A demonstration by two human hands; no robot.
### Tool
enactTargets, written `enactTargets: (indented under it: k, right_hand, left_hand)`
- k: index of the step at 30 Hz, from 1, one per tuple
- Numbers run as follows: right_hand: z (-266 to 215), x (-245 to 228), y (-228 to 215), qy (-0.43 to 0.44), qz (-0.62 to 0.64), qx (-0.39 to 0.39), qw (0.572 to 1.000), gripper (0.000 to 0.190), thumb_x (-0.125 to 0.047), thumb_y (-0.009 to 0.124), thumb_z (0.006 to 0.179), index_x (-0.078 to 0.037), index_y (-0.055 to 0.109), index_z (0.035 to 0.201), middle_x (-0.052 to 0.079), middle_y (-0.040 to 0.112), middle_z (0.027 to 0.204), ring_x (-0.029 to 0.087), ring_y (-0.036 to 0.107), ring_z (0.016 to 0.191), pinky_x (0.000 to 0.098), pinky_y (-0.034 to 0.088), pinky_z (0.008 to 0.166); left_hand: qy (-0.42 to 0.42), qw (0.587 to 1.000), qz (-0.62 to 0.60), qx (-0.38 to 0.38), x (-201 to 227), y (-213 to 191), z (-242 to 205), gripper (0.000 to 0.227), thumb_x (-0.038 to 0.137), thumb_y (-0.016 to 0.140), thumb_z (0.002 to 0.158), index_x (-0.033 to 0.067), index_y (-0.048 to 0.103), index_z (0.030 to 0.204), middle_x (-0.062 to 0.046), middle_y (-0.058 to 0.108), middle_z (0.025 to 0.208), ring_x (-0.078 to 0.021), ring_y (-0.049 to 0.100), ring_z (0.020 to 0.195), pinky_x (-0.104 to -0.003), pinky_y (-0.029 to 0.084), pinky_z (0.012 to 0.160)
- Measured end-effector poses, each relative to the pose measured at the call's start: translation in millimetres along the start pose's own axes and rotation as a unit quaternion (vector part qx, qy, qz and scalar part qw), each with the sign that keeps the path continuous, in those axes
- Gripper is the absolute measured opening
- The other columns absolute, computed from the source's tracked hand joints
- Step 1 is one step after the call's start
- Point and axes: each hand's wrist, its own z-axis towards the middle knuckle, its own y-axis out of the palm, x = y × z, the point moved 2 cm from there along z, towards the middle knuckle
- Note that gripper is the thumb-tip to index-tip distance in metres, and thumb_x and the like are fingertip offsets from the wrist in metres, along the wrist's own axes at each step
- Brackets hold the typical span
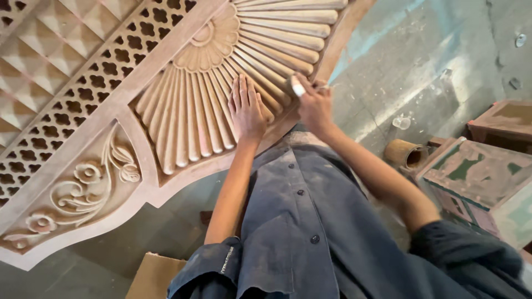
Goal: The person sands a carved wooden panel with a sanding block, focusing on the fan-shaped relief and surrounding lattice. They repeatedly rub the surface with the block, occasionally pausing to adjust grip or position.
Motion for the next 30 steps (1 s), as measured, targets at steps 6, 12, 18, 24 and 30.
enactTargets:
  k: [6,12,18,24,30]
  right_hand:
    - [27.7,-18.8,23.3,-0.012,0.027,0.029,0.999,0.057,0.0,0.064,0.078,-0.009,0.068,0.134,0.0,0.06,0.151,0.032,0.056,0.108,0.0454,0.039,0.098]
    - [-16.1,23.1,-28.4,0.038,0.039,-0.026,0.998,0.058,0.002,0.061,0.075,-0.011,0.073,0.131,0.005,0.07,0.131,0.035,0.056,0.103,0.0456,0.043,0.094]
    - [6.6,22.6,-31.8,0.095,0.04,0.013,0.995,0.052,0.003,0.061,0.077,-0.011,0.075,0.126,0.009,0.074,0.115,0.035,0.058,0.097,0.0442,0.05,0.088]
    - [-8.4,9.2,0.3,0.13,0.064,-0.058,0.988,0.029,-0.003,0.065,0.079,-0.004,0.072,0.108,0.019,0.072,0.106,0.037,0.059,0.104,0.0451,0.051,0.089]
    - [9.5,29.8,-4.1,0.178,0.044,0.045,0.982,0.035,-0.003,0.064,0.09,-0.007,0.07,0.123,0.019,0.07,0.106,0.039,0.061,0.103,0.0491,0.048,0.097]
  left_hand:
    - [0.012,1.0,-0.006,0.017,-1.0,5.4,-0.7,0.049,0.022,0.046,0.111,-0.0002,0.045,0.154,-0.014,0.039,0.164,-0.0322,0.032,0.155,-0.05,0.028,0.124]
    - [0.021,1.0,0.012,0.019,-0.1,1.6,-0.7,0.047,0.023,0.048,0.11,-0.0012,0.048,0.15,-0.017,0.039,0.163,-0.0344,0.031,0.154,-0.051,0.028,0.124]
    - [0.024,0.999,0.024,0.02,4.2,-0.4,5.9,0.046,0.023,0.047,0.109,-0.0014,0.049,0.148,-0.018,0.039,0.163,-0.0357,0.032,0.154,-0.052,0.028,0.123]
    - [0.014,0.999,0.027,0.03,2.1,1.8,-0.6,0.046,0.023,0.05,0.107,0.0002,0.05,0.147,-0.017,0.042,0.161,-0.035,0.035,0.152,-0.052,0.029,0.121]
    - [0.038,0.998,0.027,0.052,3.6,2.6,0.2,0.048,0.022,0.05,0.111,-0.0029,0.047,0.151,-0.019,0.04,0.162,-0.0365,0.036,0.153,-0.052,0.03,0.124]
